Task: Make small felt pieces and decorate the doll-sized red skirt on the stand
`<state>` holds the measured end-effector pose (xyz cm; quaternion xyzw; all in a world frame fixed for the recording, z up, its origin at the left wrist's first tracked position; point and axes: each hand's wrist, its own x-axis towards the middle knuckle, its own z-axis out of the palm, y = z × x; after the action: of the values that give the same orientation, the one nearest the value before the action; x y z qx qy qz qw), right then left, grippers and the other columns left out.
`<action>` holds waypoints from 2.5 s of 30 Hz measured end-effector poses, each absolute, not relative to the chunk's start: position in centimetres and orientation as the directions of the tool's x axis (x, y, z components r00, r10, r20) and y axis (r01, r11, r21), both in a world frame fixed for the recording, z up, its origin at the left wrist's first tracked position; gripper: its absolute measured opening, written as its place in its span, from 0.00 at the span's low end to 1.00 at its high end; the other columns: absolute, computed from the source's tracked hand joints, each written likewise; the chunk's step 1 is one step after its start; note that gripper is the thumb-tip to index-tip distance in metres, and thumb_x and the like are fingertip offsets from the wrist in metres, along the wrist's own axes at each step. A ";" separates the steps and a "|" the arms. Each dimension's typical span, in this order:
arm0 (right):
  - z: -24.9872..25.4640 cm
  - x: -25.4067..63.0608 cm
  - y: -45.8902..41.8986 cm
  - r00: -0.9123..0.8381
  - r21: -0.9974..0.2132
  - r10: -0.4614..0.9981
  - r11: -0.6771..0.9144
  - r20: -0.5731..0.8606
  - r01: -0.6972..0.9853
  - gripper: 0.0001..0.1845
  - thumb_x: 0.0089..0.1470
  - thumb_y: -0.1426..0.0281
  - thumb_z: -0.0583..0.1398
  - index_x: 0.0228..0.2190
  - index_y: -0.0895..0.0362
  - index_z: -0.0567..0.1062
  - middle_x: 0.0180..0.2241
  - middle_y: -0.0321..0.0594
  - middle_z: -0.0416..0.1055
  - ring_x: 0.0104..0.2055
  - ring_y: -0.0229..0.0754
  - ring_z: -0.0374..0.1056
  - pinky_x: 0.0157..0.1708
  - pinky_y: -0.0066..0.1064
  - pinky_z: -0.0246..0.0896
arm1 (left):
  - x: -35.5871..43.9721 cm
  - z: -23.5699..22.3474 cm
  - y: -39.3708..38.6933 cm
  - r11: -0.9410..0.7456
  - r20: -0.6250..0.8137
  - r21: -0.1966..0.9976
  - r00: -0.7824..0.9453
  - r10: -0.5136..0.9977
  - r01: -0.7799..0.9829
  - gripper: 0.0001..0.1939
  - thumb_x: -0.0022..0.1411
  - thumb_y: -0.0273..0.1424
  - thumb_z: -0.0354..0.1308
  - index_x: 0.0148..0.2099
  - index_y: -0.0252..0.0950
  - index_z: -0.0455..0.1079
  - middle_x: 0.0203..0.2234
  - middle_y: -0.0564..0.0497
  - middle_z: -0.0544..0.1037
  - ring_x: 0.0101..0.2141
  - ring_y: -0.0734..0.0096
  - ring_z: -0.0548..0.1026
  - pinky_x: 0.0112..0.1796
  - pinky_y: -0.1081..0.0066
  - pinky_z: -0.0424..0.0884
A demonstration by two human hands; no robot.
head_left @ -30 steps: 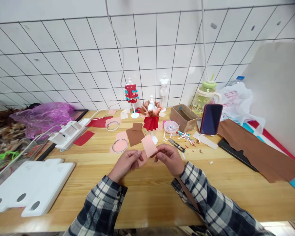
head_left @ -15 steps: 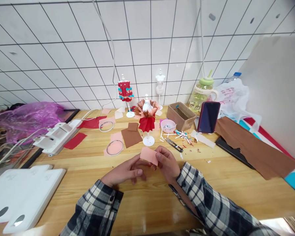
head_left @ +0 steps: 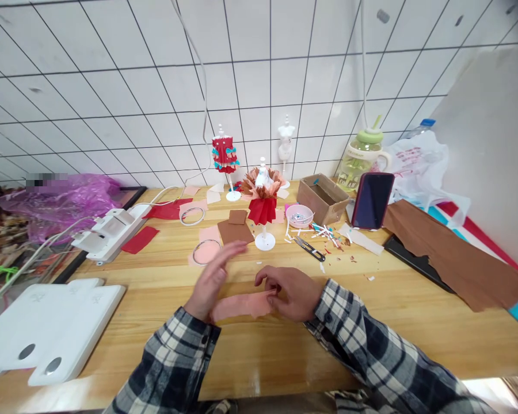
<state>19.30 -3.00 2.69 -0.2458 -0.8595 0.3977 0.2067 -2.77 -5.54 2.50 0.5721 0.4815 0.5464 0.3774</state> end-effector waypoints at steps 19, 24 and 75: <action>0.5 19.4 -1.1 -0.477 -0.851 0.877 0.291 0.055 0.437 0.07 0.54 0.69 0.59 0.35 0.55 0.75 0.30 0.37 0.77 0.31 0.39 0.71 0.32 0.29 0.64 | -0.6 1.3 -5.6 -0.226 0.093 0.679 0.224 0.970 0.699 0.10 0.59 0.40 0.58 0.29 0.43 0.76 0.24 0.52 0.77 0.31 0.64 0.71 0.50 0.58 0.52; 0.9 19.4 -1.1 -0.441 -0.862 0.893 0.293 0.092 0.413 0.07 0.54 0.71 0.57 0.33 0.56 0.76 0.32 0.38 0.77 0.34 0.39 0.72 0.33 0.30 0.65 | -0.7 0.8 -5.6 -0.206 0.082 0.684 0.207 0.975 0.700 0.10 0.59 0.40 0.58 0.31 0.43 0.77 0.26 0.52 0.79 0.32 0.64 0.73 0.50 0.57 0.52; -0.3 17.4 -2.1 -0.357 -0.997 0.933 -0.062 -0.043 -0.040 0.17 0.45 0.62 0.64 0.37 0.57 0.73 0.33 0.39 0.74 0.35 0.41 0.69 0.38 0.34 0.64 | 0.0 0.6 -6.0 0.049 -0.056 0.913 0.006 0.998 0.404 0.12 0.56 0.39 0.60 0.33 0.35 0.74 0.28 0.50 0.78 0.30 0.68 0.74 0.31 0.73 0.68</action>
<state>17.44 -2.08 -0.27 -0.4016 -0.5558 0.6080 0.4002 0.03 -5.99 0.58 0.5831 0.6012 0.3681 0.4038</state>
